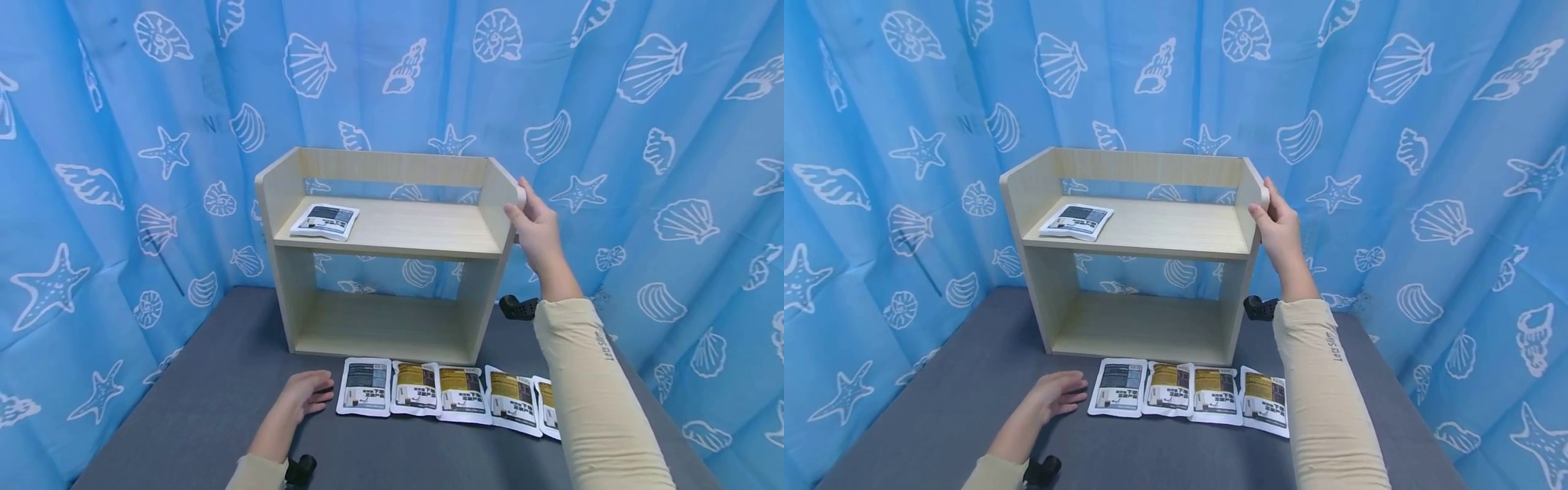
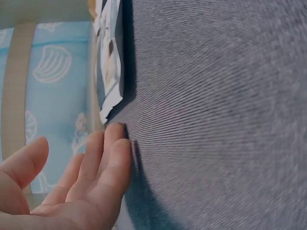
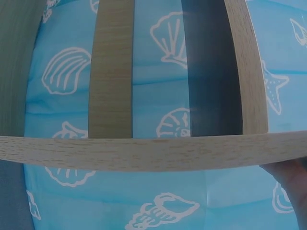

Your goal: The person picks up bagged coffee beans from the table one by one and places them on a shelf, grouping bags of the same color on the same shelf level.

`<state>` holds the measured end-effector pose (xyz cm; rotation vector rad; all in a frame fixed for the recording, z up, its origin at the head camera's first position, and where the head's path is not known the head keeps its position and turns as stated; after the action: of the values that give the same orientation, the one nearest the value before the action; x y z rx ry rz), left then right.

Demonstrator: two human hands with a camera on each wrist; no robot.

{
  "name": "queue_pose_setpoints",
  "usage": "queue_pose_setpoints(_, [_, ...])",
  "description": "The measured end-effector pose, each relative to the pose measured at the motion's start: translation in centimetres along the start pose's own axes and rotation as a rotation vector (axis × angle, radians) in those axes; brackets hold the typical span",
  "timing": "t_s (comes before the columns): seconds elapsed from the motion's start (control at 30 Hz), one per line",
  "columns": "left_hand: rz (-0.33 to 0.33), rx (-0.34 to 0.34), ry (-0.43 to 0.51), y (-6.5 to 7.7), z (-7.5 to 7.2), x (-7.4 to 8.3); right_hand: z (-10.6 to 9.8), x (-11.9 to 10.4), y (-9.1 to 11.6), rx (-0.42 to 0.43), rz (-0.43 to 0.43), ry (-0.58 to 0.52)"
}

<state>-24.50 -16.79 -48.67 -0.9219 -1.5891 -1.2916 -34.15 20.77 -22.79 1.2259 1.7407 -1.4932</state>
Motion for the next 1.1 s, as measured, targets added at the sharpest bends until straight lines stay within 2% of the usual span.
queue_pose_setpoints(0.2, [-0.029,0.006,-0.066,0.0,0.3,-0.2,0.1,0.0,0.1,-0.003,-0.001,0.0])
queue_pose_setpoints(0.5, [-0.019,0.035,-0.241,-0.3,1.7,-0.2,-0.2,-0.1,0.1,-0.002,-0.001,0.013])
queue_pose_setpoints(0.67, [-0.003,0.056,-0.277,-0.5,2.3,-0.2,-0.1,0.1,0.1,-0.002,-0.002,0.012])
queue_pose_setpoints(0.8, [0.002,0.114,-0.257,-0.6,3.1,-0.1,-0.1,0.1,0.1,0.002,-0.008,0.008])
queue_pose_setpoints(0.93, [0.045,0.188,-0.24,-0.7,4.1,0.0,0.0,0.1,0.1,0.005,-0.01,0.01])
queue_pose_setpoints(1.1, [0.09,0.262,-0.278,-0.7,4.9,0.0,0.1,0.0,0.0,0.007,-0.012,0.013])
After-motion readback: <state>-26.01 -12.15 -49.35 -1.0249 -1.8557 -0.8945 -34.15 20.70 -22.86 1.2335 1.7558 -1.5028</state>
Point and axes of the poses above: each hand's wrist, its own y-axis away from the middle knuckle, its own z-axis out of the palm, x = y × z, the point moved 1 cm from there along -y, towards the middle knuckle, and after that the axes turned 3 degrees about -y, right-handed, at the moved point
